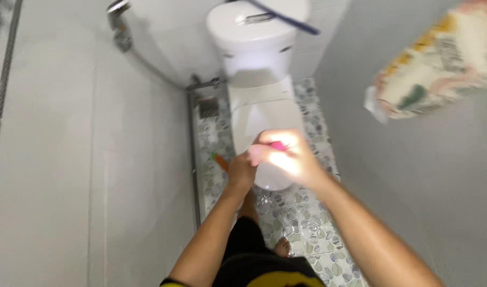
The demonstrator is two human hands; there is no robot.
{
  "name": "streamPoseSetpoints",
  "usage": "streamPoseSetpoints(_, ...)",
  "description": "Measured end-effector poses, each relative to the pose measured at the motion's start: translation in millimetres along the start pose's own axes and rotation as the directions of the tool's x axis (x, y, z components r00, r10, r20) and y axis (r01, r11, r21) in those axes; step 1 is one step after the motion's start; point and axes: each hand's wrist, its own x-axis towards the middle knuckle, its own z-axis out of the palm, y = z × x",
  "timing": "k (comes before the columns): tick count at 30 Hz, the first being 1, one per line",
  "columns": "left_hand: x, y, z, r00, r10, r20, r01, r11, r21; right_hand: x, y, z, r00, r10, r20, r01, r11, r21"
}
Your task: The person scrubs the bathroom floor with a long-handled brush, then rinses the floor and walls using a handheld shower head. The person moves around the toilet and shower area to clean the entire floor surface.
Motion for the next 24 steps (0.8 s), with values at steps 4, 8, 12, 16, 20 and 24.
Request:
streamPoseSetpoints(4, -47, 26, 19, 0.968, -0.081, 0.238, 0.071, 0.996, 0.053, -47, -8, 11, 0.989, 0.057, -0.140, -0.036, 0.988, 0.149)
streamPoseSetpoints(8, -81, 59, 41, 0.869, -0.155, 0.470, 0.097, 0.985, 0.145, -90, -16, 4, 0.898, 0.251, -0.363, -0.244, 0.968, 0.065)
streamPoseSetpoints(12, -102, 101, 79, 0.763, -0.058, 0.644, 0.101, 0.994, -0.030, -124, -18, -16, 0.815, 0.123, -0.566, -0.160, 0.987, -0.016)
streamPoseSetpoints(16, -117, 153, 113, 0.723, 0.137, 0.677, -0.066, 0.989, -0.129, -153, -23, -49, 0.688, 0.047, -0.724, -0.179, 0.978, -0.106)
streamPoseSetpoints(20, -114, 203, 120, 0.726, 0.317, 0.610, -0.185, 0.945, -0.271, -171, -26, -79, 0.606, -0.038, -0.795, -0.074, 0.992, -0.104)
streamPoseSetpoints(24, -87, 242, 120, 0.786, 0.428, 0.445, -0.264, 0.885, -0.384, -166, -22, -117, 0.659, -0.069, -0.749, -0.120, 0.973, -0.196)
